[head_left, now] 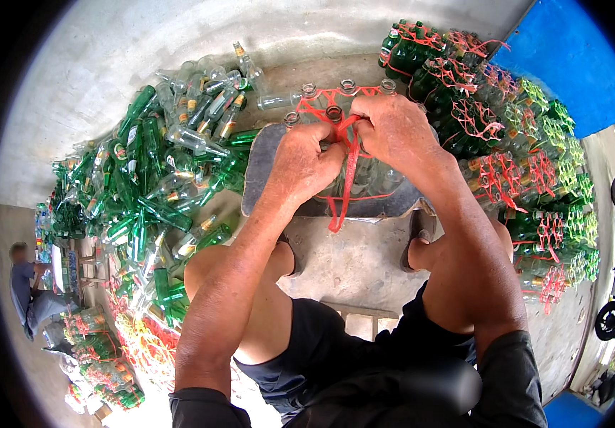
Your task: The person sits on a low stool and bundles green glass bottles using red plastic straps. They thread the straps through the necks of the bottles, tie knots, and place the completed bundles on the floor. Another person is visible in the background working with bottles.
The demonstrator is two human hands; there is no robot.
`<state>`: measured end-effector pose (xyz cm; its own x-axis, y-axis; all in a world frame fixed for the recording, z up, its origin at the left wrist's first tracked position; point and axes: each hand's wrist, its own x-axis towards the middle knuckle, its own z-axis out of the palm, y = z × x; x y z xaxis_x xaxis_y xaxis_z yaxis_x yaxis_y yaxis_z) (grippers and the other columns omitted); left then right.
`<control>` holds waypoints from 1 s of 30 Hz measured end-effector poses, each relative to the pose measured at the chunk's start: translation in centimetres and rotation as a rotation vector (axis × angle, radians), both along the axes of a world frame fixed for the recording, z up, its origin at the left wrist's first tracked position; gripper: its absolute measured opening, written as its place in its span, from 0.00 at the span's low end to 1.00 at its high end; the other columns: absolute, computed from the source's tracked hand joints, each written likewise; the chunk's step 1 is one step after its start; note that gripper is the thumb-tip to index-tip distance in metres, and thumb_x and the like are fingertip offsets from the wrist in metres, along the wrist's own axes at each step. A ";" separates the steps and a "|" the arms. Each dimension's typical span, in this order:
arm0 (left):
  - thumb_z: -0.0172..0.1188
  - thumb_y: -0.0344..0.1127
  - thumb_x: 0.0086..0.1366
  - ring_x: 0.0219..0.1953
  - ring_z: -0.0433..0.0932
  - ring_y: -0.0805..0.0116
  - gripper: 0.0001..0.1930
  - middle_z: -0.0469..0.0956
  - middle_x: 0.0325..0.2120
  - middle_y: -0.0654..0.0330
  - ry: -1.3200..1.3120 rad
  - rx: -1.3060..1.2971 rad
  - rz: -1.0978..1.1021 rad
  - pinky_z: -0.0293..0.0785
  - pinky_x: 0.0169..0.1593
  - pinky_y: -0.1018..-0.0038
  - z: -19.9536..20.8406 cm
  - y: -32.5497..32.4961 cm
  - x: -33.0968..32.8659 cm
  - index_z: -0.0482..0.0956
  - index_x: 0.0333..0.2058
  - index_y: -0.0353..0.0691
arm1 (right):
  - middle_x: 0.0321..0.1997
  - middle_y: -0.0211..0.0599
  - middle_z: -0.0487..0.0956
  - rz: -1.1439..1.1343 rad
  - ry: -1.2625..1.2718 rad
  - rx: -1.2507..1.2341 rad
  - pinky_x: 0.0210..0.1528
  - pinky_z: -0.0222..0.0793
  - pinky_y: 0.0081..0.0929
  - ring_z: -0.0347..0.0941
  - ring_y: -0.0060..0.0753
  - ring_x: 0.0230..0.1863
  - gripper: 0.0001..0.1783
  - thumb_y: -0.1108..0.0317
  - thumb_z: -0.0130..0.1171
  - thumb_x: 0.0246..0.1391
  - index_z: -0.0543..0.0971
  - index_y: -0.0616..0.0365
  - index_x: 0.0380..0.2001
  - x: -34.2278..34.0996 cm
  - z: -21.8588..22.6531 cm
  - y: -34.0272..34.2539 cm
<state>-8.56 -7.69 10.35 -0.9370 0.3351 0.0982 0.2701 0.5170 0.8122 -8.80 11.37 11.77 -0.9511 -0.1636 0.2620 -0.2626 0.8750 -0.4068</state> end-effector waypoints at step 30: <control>0.67 0.30 0.61 0.27 0.81 0.63 0.07 0.84 0.26 0.49 0.234 -0.009 0.003 0.74 0.34 0.65 -1.0 -0.3 -0.1 0.87 0.36 0.33 | 0.38 0.55 0.86 0.064 -0.450 0.057 0.42 0.76 0.47 0.85 0.54 0.43 0.14 0.69 0.61 0.51 0.83 0.63 0.41 -2.4 0.9 -0.8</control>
